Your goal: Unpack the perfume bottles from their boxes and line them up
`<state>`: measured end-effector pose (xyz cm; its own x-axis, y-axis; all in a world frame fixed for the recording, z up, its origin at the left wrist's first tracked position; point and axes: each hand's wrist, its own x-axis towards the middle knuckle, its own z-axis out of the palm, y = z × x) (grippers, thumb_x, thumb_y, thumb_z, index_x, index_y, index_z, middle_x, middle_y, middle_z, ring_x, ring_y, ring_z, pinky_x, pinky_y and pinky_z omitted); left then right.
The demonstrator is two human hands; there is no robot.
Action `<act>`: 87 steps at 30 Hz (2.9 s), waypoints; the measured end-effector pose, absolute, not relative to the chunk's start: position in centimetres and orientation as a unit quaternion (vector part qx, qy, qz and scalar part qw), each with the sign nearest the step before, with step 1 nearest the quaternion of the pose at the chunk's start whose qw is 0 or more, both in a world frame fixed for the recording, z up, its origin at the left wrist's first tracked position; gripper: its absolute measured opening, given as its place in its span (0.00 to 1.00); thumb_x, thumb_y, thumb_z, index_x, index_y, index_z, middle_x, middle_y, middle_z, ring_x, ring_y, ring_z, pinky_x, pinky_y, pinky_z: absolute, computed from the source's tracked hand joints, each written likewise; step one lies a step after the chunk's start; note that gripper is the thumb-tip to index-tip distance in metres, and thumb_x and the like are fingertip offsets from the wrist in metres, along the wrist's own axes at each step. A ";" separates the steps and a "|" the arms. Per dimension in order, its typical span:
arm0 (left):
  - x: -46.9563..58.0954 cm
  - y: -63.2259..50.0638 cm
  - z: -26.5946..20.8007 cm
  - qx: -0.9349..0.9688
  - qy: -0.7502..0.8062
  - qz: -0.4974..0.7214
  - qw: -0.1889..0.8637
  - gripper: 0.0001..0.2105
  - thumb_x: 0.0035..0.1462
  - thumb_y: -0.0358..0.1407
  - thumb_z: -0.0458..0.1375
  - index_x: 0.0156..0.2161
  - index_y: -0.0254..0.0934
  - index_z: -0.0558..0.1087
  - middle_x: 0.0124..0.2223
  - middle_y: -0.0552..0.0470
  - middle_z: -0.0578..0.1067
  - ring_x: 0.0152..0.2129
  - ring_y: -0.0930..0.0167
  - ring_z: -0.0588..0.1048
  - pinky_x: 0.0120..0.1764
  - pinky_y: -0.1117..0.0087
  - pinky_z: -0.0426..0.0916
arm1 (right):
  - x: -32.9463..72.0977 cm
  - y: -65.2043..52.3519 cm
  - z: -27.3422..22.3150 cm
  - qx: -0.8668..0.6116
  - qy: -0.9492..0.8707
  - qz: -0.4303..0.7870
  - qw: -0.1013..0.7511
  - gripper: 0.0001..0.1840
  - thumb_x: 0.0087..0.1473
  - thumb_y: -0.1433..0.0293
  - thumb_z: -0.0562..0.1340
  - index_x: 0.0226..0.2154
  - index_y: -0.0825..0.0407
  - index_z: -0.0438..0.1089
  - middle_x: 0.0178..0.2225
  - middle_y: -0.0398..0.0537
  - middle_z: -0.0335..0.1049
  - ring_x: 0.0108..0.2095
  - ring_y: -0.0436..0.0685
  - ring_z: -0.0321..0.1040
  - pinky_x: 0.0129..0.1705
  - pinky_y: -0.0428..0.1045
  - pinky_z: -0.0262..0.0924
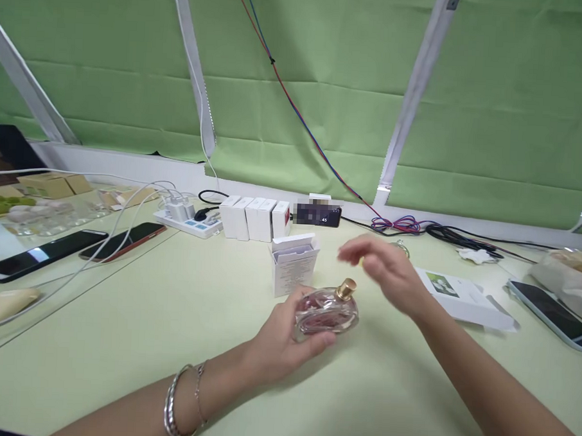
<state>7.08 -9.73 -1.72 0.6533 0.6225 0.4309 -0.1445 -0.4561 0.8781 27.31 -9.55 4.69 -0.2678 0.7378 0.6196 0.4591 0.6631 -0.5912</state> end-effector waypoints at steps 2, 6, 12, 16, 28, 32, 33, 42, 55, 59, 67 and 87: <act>7.3 -9.7 -1.9 0.752 0.188 0.350 0.526 0.15 0.55 0.37 0.57 0.46 0.38 0.60 0.46 0.46 0.72 0.41 0.65 0.72 0.42 0.64 0.68 | 29.6 -7.0 2.1 -0.529 -0.686 0.046 0.497 0.17 0.59 0.60 0.48 0.40 0.53 0.66 0.40 0.54 0.68 0.40 0.58 0.65 0.43 0.54 0.59; 7.5 -9.0 -2.0 0.752 0.227 0.336 0.520 0.16 0.54 0.39 0.58 0.45 0.36 0.62 0.45 0.45 0.73 0.41 0.65 0.72 0.42 0.64 0.66 | 32.9 -3.9 -3.7 -0.641 -0.673 0.017 0.368 0.19 0.49 0.71 0.55 0.45 0.57 0.65 0.47 0.62 0.65 0.50 0.67 0.59 0.53 0.63 0.49; 7.5 -8.4 -2.2 0.744 0.244 0.351 0.514 0.19 0.53 0.40 0.59 0.47 0.36 0.61 0.47 0.44 0.72 0.44 0.62 0.71 0.45 0.60 0.65 | 32.5 -4.5 -3.1 -0.627 -0.668 0.039 0.399 0.08 0.52 0.67 0.53 0.32 0.53 0.65 0.32 0.53 0.70 0.34 0.59 0.68 0.40 0.57 0.62; 7.6 -8.4 -2.4 0.730 0.232 0.364 0.530 0.20 0.53 0.40 0.58 0.49 0.36 0.61 0.48 0.44 0.71 0.44 0.62 0.70 0.46 0.60 0.65 | 29.5 -6.4 1.4 -0.478 -0.631 0.125 0.598 0.10 0.55 0.62 0.56 0.34 0.51 0.62 0.35 0.50 0.71 0.31 0.52 0.69 0.34 0.50 0.66; 7.4 -8.5 -2.2 0.703 0.226 0.396 0.547 0.14 0.52 0.39 0.60 0.36 0.38 0.58 0.36 0.51 0.72 0.33 0.67 0.73 0.33 0.66 0.67 | 24.0 -10.7 2.4 -0.245 -0.724 0.232 0.601 0.02 0.52 0.71 0.62 0.32 0.47 0.69 0.37 0.47 0.72 0.43 0.56 0.69 0.42 0.53 0.67; 7.1 -8.5 -1.2 0.745 0.205 0.396 0.497 0.15 0.54 0.40 0.57 0.43 0.38 0.58 0.42 0.47 0.71 0.38 0.65 0.72 0.37 0.65 0.68 | 23.5 -11.6 2.9 -0.269 -0.766 0.225 0.539 0.22 0.50 0.72 0.63 0.47 0.42 0.58 0.43 0.47 0.68 0.46 0.56 0.66 0.43 0.53 0.66; 6.9 -8.4 -0.9 0.772 0.206 0.392 0.456 0.17 0.54 0.41 0.57 0.45 0.39 0.58 0.43 0.46 0.71 0.38 0.65 0.72 0.37 0.64 0.68 | 23.4 -11.8 3.0 -0.284 -0.777 0.226 0.514 0.27 0.50 0.72 0.63 0.50 0.42 0.54 0.42 0.46 0.68 0.43 0.55 0.68 0.41 0.52 0.67; 4.0 -3.3 0.3 0.816 0.338 0.469 -0.007 0.19 0.52 0.41 0.59 0.47 0.37 0.62 0.56 0.40 0.54 0.54 0.58 0.57 0.51 0.52 0.60 | 24.7 -11.0 5.2 -0.310 -0.647 0.132 0.683 0.26 0.48 0.68 0.65 0.42 0.42 0.48 0.37 0.43 0.64 0.36 0.54 0.70 0.36 0.52 0.68; 5.9 -6.3 -0.3 0.888 0.187 0.397 0.141 0.06 0.55 0.27 0.54 0.38 0.39 0.65 0.53 0.45 0.62 0.53 0.65 0.61 0.50 0.61 0.64 | 24.2 -10.7 3.6 -0.237 -0.714 0.084 0.653 0.28 0.49 0.71 0.65 0.44 0.39 0.47 0.38 0.42 0.64 0.39 0.56 0.70 0.38 0.56 0.68; 5.8 -6.0 -0.9 0.876 0.211 0.409 0.144 0.04 0.55 0.29 0.55 0.36 0.39 0.66 0.53 0.45 0.63 0.55 0.63 0.58 0.49 0.60 0.65 | 24.8 -9.7 2.1 -0.302 -0.743 0.051 0.595 0.25 0.50 0.72 0.63 0.45 0.42 0.49 0.39 0.44 0.66 0.40 0.56 0.69 0.37 0.54 0.67; 5.8 -5.9 -1.3 0.859 0.187 0.451 0.155 0.05 0.54 0.27 0.54 0.36 0.39 0.67 0.51 0.44 0.64 0.55 0.61 0.59 0.47 0.59 0.67 | 25.4 -9.9 2.2 -0.367 -0.785 -0.006 0.499 0.25 0.53 0.68 0.60 0.50 0.45 0.49 0.42 0.50 0.65 0.40 0.57 0.67 0.38 0.55 0.65; 5.9 -5.7 -1.5 0.838 0.181 0.483 0.180 0.05 0.54 0.27 0.56 0.33 0.39 0.65 0.47 0.46 0.66 0.54 0.62 0.59 0.43 0.62 0.70 | 26.3 -10.1 1.8 -0.402 -0.851 -0.061 0.331 0.14 0.60 0.64 0.49 0.43 0.47 0.67 0.54 0.49 0.57 0.49 0.61 0.52 0.50 0.59 0.47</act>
<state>5.85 -5.66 -1.50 0.4684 0.4772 0.7436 0.1296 -0.8696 0.4765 26.33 -10.09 1.82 -0.4573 0.6439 0.6133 0.7251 0.6693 -0.1621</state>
